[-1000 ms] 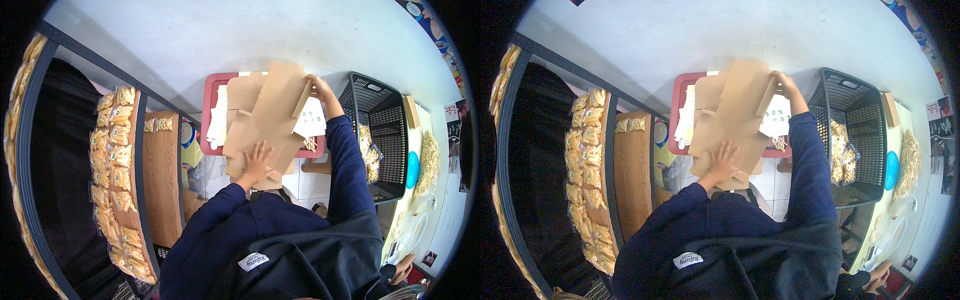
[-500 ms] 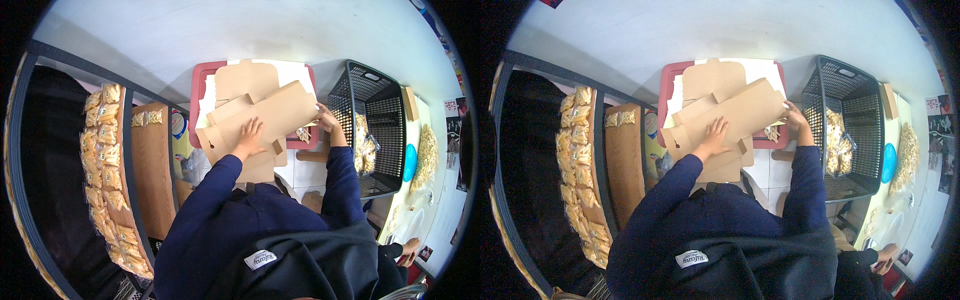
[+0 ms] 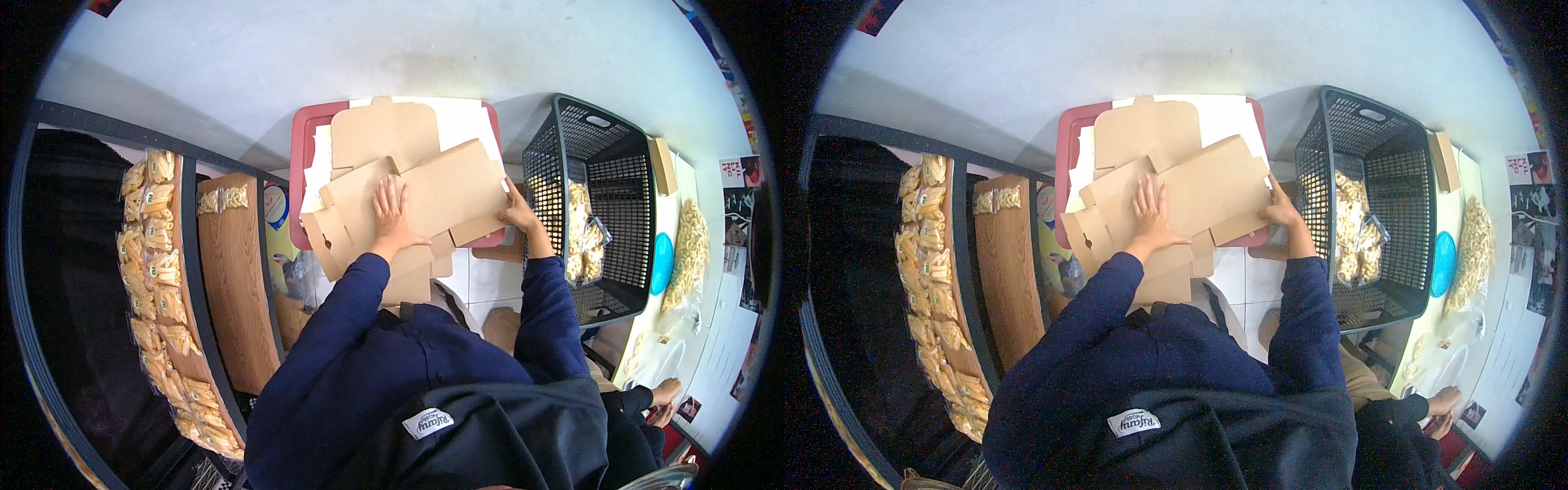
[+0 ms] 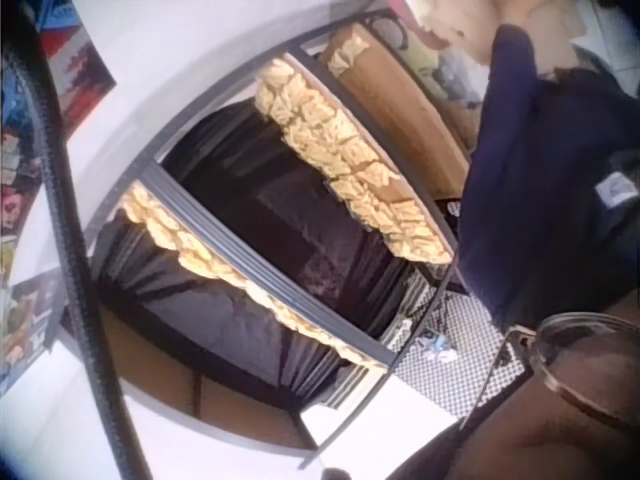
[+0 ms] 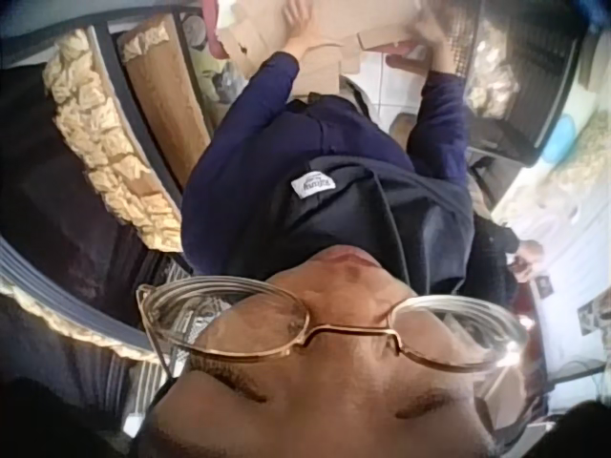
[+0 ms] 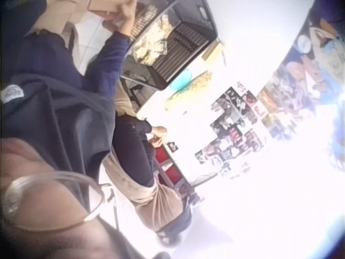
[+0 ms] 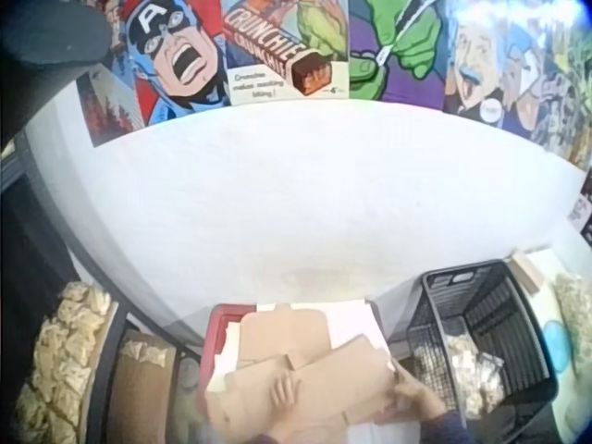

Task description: The person folds a cardboard flat along its pre-scored lines to form a small box, places two plastic bags of snacks into the box, and then closes the lid.

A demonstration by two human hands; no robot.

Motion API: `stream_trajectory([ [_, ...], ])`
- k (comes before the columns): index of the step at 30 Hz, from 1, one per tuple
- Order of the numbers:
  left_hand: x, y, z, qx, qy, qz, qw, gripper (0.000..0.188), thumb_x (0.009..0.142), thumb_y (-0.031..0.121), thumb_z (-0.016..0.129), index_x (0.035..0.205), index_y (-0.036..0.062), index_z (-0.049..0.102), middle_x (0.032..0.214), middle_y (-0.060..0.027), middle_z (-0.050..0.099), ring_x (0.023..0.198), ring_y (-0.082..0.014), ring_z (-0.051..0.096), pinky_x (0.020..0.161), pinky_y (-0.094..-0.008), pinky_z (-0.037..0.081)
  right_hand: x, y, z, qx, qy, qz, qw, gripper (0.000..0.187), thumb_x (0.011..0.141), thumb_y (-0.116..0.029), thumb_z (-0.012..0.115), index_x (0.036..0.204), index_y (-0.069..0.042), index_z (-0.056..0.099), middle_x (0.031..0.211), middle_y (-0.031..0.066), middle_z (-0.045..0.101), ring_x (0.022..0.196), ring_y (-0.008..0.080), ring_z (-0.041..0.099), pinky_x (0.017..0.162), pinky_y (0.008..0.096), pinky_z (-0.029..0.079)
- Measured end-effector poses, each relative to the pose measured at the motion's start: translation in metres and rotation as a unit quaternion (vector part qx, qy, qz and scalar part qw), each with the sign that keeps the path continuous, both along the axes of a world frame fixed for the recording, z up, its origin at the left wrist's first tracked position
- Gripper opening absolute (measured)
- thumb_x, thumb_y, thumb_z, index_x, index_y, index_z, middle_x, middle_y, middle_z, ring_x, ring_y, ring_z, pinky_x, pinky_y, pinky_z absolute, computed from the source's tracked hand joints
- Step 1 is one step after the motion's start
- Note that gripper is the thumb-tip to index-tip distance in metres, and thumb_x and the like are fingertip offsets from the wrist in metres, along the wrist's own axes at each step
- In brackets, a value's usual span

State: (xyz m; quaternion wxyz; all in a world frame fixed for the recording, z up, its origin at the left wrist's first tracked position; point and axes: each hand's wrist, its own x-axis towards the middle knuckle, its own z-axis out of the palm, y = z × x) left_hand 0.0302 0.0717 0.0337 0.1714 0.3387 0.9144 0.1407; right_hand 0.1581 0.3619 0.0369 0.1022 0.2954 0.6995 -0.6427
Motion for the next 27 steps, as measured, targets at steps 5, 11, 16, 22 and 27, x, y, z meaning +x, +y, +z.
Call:
stream_trajectory([
  [5,-0.019,0.006,0.007,-0.078,0.032,-0.095,0.992,0.152,0.030,0.068,0.078,0.144,0.0083,-0.005,0.148,-0.0234,-0.009,0.137,-0.0395,-0.009,0.106,-0.0606,0.003,0.002,0.003,-0.007,0.001,-0.024,0.014,1.000,0.108,0.056,0.017,0.056,0.146,-0.013,0.006,0.123,0.0184,0.047,0.104,0.0236,0.052,0.086,0.0295,0.045],
  [11,-0.029,0.020,0.009,-0.185,-0.009,-0.142,0.972,0.150,0.034,0.071,0.076,0.144,0.0136,-0.007,0.148,-0.0209,-0.012,0.136,-0.0404,-0.012,0.101,-0.0685,0.006,0.002,0.004,0.001,0.000,0.021,0.017,1.000,0.108,0.056,0.015,0.060,0.146,-0.012,0.006,0.121,0.0176,0.047,0.106,0.0244,0.051,0.089,0.0291,0.043],
  [16,-0.030,0.019,0.008,-0.176,-0.012,-0.153,0.972,0.144,0.035,0.072,0.075,0.145,0.0225,-0.004,0.148,-0.0199,-0.014,0.135,-0.0414,-0.013,0.099,-0.0701,0.006,-0.001,-0.005,0.019,0.055,0.043,0.029,0.997,0.105,0.056,0.010,0.061,0.146,-0.009,0.008,0.127,0.0187,0.048,0.116,0.0254,0.047,0.096,0.0299,0.037],
  [22,-0.030,0.019,0.009,-0.163,-0.017,-0.150,0.975,0.143,0.035,0.072,0.075,0.145,0.0231,-0.001,0.148,-0.0201,-0.014,0.135,-0.0414,-0.014,0.099,-0.0704,0.005,-0.008,-0.028,0.056,0.138,0.068,0.034,0.987,0.104,0.055,0.011,0.060,0.145,-0.011,0.013,0.121,0.0193,0.054,0.112,0.0274,0.052,0.096,0.0297,0.038],
  [27,-0.028,0.021,0.010,-0.188,-0.010,-0.147,0.971,0.143,0.035,0.076,0.071,0.145,0.0254,-0.005,0.149,-0.0192,-0.011,0.136,-0.0403,-0.011,0.100,-0.0691,0.006,-0.018,-0.062,0.100,0.243,0.112,0.103,0.958,0.101,0.055,0.013,0.054,0.145,-0.012,0.015,0.113,0.0198,0.055,0.097,0.0305,0.058,0.085,0.0323,0.046],
])
